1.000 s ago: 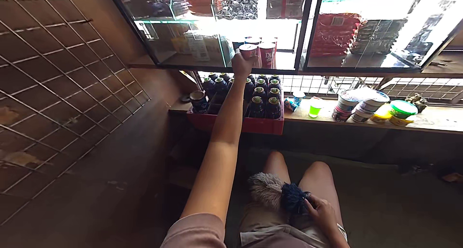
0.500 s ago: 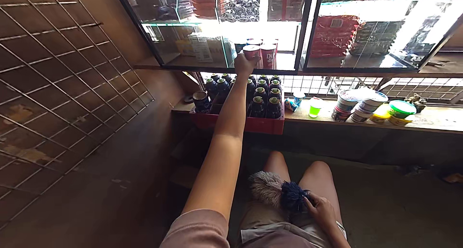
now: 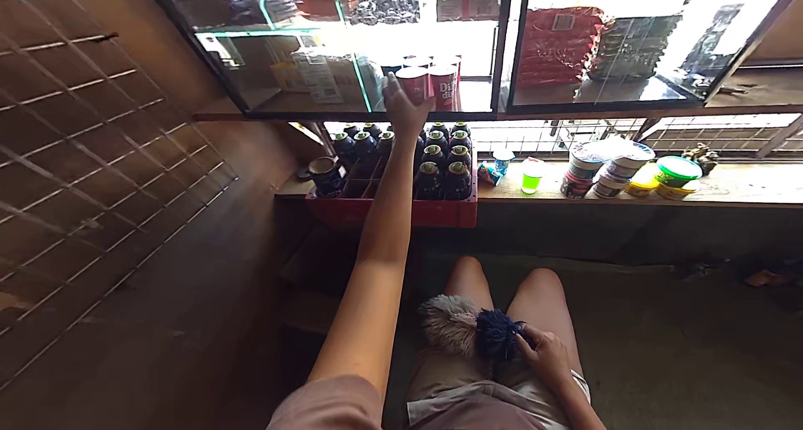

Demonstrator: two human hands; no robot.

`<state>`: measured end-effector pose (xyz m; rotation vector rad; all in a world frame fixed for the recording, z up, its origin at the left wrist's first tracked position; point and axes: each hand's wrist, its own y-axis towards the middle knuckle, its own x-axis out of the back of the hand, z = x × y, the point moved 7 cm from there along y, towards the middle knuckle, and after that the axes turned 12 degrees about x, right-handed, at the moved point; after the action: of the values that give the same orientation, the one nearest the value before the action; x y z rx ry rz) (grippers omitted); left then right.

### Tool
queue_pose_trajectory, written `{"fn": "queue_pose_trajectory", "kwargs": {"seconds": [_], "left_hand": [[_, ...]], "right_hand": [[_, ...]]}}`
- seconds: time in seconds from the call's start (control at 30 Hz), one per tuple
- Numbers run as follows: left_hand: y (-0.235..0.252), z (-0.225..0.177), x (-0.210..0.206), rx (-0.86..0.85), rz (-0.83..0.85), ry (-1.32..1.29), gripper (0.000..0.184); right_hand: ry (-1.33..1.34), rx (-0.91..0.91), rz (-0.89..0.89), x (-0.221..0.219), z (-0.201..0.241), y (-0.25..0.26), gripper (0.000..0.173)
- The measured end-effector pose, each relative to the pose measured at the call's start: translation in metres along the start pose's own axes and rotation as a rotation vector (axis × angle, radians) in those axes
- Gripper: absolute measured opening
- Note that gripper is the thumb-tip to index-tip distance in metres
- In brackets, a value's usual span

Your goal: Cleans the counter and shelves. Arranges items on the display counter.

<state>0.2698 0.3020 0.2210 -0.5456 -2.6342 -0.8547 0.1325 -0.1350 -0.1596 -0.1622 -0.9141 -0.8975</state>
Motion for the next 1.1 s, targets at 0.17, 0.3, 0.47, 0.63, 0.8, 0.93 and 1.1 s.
{"fn": "queue_pose_trajectory", "kwargs": {"seconds": [0.17,0.3,0.47,0.63,0.8,0.93,1.1], "left_hand": [[-0.144,-0.037,-0.019,-0.241,-0.064,-0.585,0.049],[-0.232,-0.016,-0.150,-0.006,0.505,-0.629,0.035],[-0.208,0.065,-0.278,0.177,0.491,-0.117,0.066],[-0.160,0.080,-0.293,0.324,0.429,0.165,0.089],[-0.154,0.085,-0.314,0.379,0.400,0.295,0.100],[-0.159,0.090,-0.313,0.422,0.356,0.253,0.098],[-0.192,0.087,-0.276,0.530,0.322,-0.292,0.102]], "right_hand": [[0.040,-0.021,0.061,-0.002,0.003,0.006,0.039],[0.079,-0.020,0.082,-0.001,0.002,0.001,0.038],[0.071,-0.044,0.067,-0.002,-0.001,-0.003,0.040],[0.065,0.001,0.035,-0.006,0.000,0.000,0.037],[0.090,0.008,0.037,-0.006,0.001,0.000,0.035],[0.093,0.015,-0.012,-0.002,0.001,-0.001,0.034],[0.125,0.017,0.000,-0.005,0.001,-0.003,0.033]]}}
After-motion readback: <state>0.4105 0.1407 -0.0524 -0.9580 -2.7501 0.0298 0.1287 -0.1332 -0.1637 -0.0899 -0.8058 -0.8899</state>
